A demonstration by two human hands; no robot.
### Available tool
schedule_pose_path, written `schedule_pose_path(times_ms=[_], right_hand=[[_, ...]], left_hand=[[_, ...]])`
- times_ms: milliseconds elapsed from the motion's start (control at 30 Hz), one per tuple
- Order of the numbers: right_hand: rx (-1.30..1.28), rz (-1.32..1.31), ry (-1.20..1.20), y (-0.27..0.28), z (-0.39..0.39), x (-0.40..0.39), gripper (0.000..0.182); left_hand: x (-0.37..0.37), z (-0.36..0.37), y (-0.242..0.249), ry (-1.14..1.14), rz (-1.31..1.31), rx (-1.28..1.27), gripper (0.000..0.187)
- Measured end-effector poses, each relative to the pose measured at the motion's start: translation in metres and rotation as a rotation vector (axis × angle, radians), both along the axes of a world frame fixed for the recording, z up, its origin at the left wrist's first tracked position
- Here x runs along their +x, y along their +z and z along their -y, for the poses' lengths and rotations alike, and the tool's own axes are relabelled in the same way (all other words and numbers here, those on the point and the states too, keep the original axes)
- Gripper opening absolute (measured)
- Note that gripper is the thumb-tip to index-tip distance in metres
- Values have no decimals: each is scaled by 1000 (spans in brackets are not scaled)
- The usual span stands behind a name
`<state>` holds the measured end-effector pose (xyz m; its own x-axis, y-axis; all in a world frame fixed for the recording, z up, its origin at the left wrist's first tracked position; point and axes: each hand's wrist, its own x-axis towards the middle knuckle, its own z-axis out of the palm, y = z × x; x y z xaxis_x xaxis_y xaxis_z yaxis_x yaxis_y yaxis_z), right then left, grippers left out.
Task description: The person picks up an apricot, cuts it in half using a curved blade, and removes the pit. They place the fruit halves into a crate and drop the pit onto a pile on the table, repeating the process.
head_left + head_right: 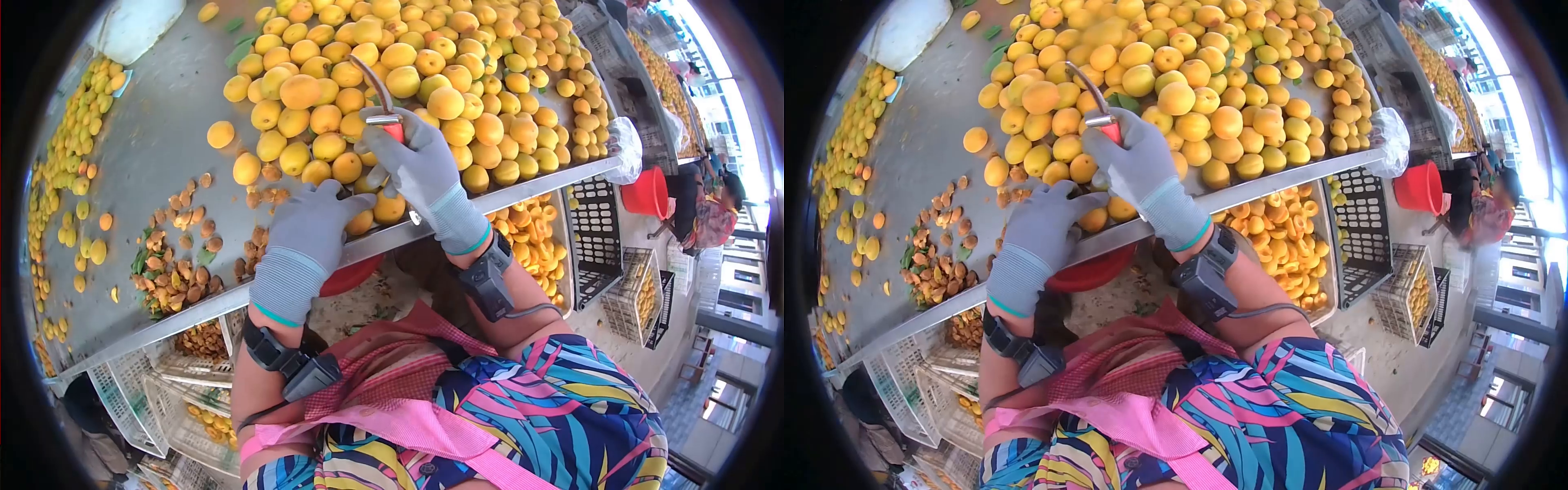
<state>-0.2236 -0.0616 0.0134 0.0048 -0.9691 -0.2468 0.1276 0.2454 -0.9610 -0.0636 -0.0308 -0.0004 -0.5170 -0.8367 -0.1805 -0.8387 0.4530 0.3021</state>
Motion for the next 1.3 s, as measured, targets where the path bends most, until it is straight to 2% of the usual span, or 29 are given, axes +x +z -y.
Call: schedule_pose_path(times_ms=[100, 233, 300, 333, 400, 433, 500, 533, 600, 667, 733, 800, 867, 933, 1033, 1133, 1233, 1300], right_hand=[[-13, -61, 63, -2, 1, -2, 31], [-49, -52, 11, -2, 2, 2, 31], [-65, 39, -75, -2, 2, 2, 34], [-68, 36, -73, 0, 1, 2, 34], [-20, 121, -102, 10, -3, 2, 37], [-26, 121, -96, 11, -4, 3, 37], [-53, 224, -68, 9, -7, 4, 38], [-58, 227, -59, 10, -9, 5, 38], [-68, 238, 2, 12, -15, 8, 40], [-79, 182, 61, 18, -22, 12, 46], [-133, 69, 135, 24, -30, 18, 51], [-164, 6, 208, 13, -34, 21, 53], [-325, -306, 288, 3, -39, 27, 53], [-257, -344, 335, 11, -45, 31, 55], [-409, -467, 366, 7, -45, 37, 58], [-375, -590, 394, 8, -46, 39, 59], [-485, -603, 350, -1, -47, 41, 59], [-470, -596, 365, 2, -47, 42, 59]], left_hand=[[-5, 4, 3, -11, 27, 11, 47], [3, 8, 1, -81, 3, -26, 45], [10, 7, -5, -56, -202, -42, 45], [12, 7, -6, -54, -205, -44, 45], [19, 7, -5, 46, -490, 36, 46], [22, 7, -5, 51, -490, 29, 46], [27, 6, -3, 215, -812, 337, 43], [30, 6, -3, 220, -813, 327, 43], [34, 7, -9, 437, -1301, 657, 45], [38, 8, -17, 461, -1399, 659, 49], [30, 3, -9, 506, -1860, 808, 49], [30, 1, -18, 521, -1891, 822, 47], [30, 1, -27, 545, -2042, 940, 46], [26, 2, -21, 528, -2081, 932, 47], [26, 1, -10, 528, -2102, 923, 47], [30, -1, -15, 524, -2094, 925, 48], [31, -2, -14, 551, -2113, 943, 50], [31, -2, -14, 594, -2128, 949, 51]])
